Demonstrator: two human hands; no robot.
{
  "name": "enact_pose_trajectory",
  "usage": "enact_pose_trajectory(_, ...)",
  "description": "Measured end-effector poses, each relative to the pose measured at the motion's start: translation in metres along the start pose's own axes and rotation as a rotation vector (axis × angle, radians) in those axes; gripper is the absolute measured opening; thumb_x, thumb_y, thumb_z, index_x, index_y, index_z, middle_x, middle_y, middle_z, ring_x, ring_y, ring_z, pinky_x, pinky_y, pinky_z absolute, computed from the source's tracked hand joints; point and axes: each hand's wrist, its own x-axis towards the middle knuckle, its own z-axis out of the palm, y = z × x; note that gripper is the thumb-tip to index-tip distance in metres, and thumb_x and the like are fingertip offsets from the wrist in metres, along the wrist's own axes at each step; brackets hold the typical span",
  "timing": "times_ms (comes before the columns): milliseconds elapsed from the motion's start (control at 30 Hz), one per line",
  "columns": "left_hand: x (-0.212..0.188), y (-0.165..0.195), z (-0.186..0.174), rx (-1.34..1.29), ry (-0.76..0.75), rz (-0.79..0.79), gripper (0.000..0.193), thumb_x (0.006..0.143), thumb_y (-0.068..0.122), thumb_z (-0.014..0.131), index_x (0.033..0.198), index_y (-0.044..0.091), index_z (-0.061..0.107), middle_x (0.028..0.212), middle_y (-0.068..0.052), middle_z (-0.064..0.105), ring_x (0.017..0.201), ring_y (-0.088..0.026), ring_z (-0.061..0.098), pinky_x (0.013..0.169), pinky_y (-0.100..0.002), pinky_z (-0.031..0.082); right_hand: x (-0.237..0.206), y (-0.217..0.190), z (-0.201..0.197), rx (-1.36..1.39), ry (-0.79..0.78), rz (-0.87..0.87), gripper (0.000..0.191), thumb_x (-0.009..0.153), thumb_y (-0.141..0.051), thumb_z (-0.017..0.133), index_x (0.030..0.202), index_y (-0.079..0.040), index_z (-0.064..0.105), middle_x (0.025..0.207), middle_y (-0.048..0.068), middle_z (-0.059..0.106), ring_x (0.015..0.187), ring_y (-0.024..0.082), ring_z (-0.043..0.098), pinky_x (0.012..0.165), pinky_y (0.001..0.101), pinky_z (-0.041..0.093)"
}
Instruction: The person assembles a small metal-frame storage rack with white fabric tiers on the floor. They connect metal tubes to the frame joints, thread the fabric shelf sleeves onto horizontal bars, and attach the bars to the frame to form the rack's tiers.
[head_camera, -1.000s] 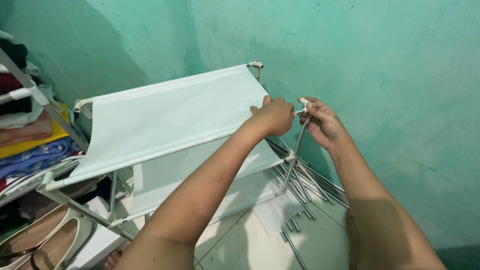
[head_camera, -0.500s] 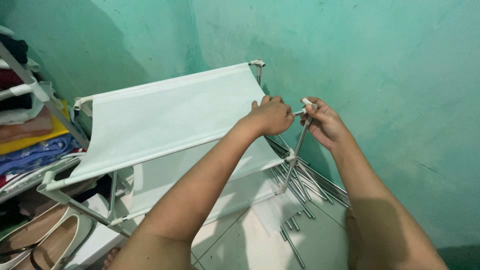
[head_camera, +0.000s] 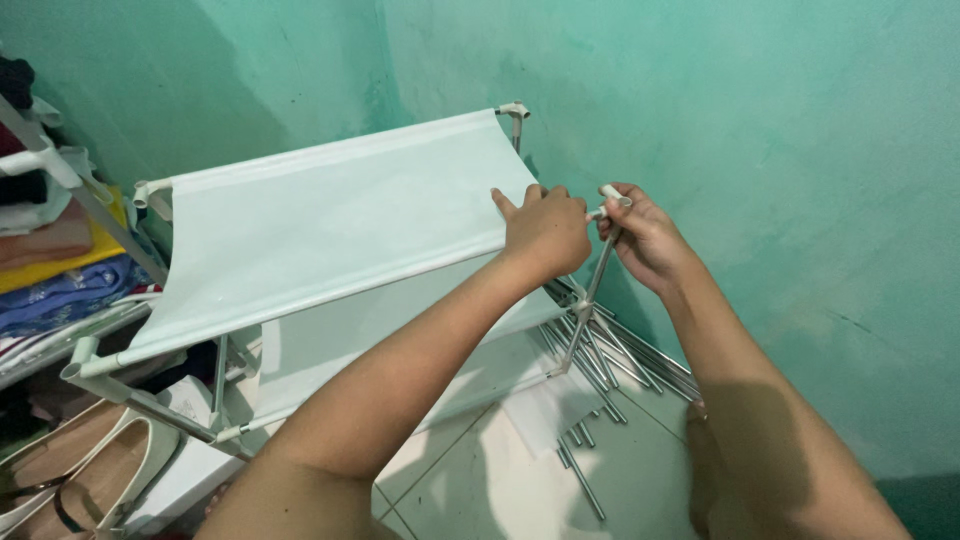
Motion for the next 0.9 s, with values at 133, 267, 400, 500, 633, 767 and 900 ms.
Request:
enact_pose_trajectory(133, 0.001, 0.001, 0.009, 0.014, 0.057, 0.019, 0.021, 0.089, 0.018, 0.060, 0.103, 0.010, 0.074, 0.120, -0.009, 0.062, 0.126, -0.036, 0.048, 0.108, -0.084, 0.013, -0.004, 0.004, 0.007, -0.052, 0.021, -0.002, 0.044, 0.101, -0.025, 0.065, 0.136, -0.006, 0.046, 0.100, 0.005, 0.061, 0.087, 0.012, 0.055, 0.084, 0.0278, 0.046)
enact_pose_trajectory(267, 0.004, 0.001, 0.017, -0.015, 0.121, 0.025, 0.020, 0.088, 0.019, 0.062, 0.100, 0.010, 0.075, 0.117, -0.008, 0.063, 0.123, -0.036, 0.049, 0.109, -0.081, 0.015, -0.007, 0.002, 0.013, -0.061, 0.006, -0.015, 0.045, 0.102, -0.026, 0.064, 0.138, -0.006, 0.046, 0.100, 0.003, 0.060, 0.087, 0.011, 0.053, 0.083, 0.0277, 0.046)
enact_pose_trajectory(400, 0.007, 0.001, 0.023, 0.009, 0.148, 0.012, 0.019, 0.088, 0.019, 0.062, 0.097, 0.011, 0.076, 0.115, -0.006, 0.064, 0.122, -0.034, 0.050, 0.112, -0.077, 0.017, -0.006, 0.001, 0.016, -0.118, 0.019, 0.009, 0.045, 0.102, -0.029, 0.062, 0.138, -0.008, 0.045, 0.099, 0.001, 0.058, 0.087, 0.010, 0.052, 0.082, 0.0267, 0.045)
enact_pose_trajectory(500, 0.006, 0.000, 0.024, -0.026, 0.233, 0.047, 0.019, 0.090, 0.020, 0.061, 0.100, 0.012, 0.076, 0.114, -0.006, 0.065, 0.119, -0.034, 0.052, 0.112, -0.078, 0.019, -0.005, 0.000, 0.015, -0.089, 0.006, 0.002, 0.045, 0.102, -0.027, 0.063, 0.138, -0.009, 0.045, 0.101, 0.001, 0.058, 0.088, 0.009, 0.052, 0.081, 0.0264, 0.043)
enact_pose_trajectory(633, 0.002, -0.003, 0.013, -0.030, 0.193, 0.130, 0.024, 0.086, 0.017, 0.067, 0.110, 0.011, 0.068, 0.118, -0.010, 0.060, 0.117, -0.035, 0.053, 0.100, -0.071, 0.032, -0.002, -0.004, 0.012, -0.007, -0.039, 0.019, 0.040, 0.103, -0.023, 0.065, 0.134, -0.007, 0.047, 0.098, 0.002, 0.059, 0.083, 0.012, 0.054, 0.080, 0.0303, 0.046)
enact_pose_trajectory(767, -0.020, -0.019, 0.000, -0.037, 0.315, 0.240, 0.056, 0.069, 0.014, 0.077, 0.122, 0.012, 0.058, 0.114, -0.016, 0.057, 0.108, -0.037, 0.054, 0.083, -0.056, 0.043, -0.006, -0.008, 0.005, 0.168, -0.098, 0.088, 0.034, 0.105, -0.031, 0.057, 0.128, -0.005, 0.055, 0.093, 0.004, 0.064, 0.081, 0.015, 0.062, 0.080, 0.0353, 0.052)
enact_pose_trajectory(900, -0.035, -0.047, -0.012, 0.174, 0.468, 0.298, 0.043, 0.076, 0.013, 0.078, 0.114, 0.012, 0.059, 0.100, -0.007, 0.063, 0.101, -0.029, 0.063, 0.080, -0.047, 0.049, -0.003, -0.004, 0.000, 0.280, -0.132, 0.141, 0.044, 0.113, -0.036, 0.046, 0.127, 0.001, 0.063, 0.089, 0.007, 0.066, 0.081, 0.016, 0.063, 0.081, 0.0348, 0.050)
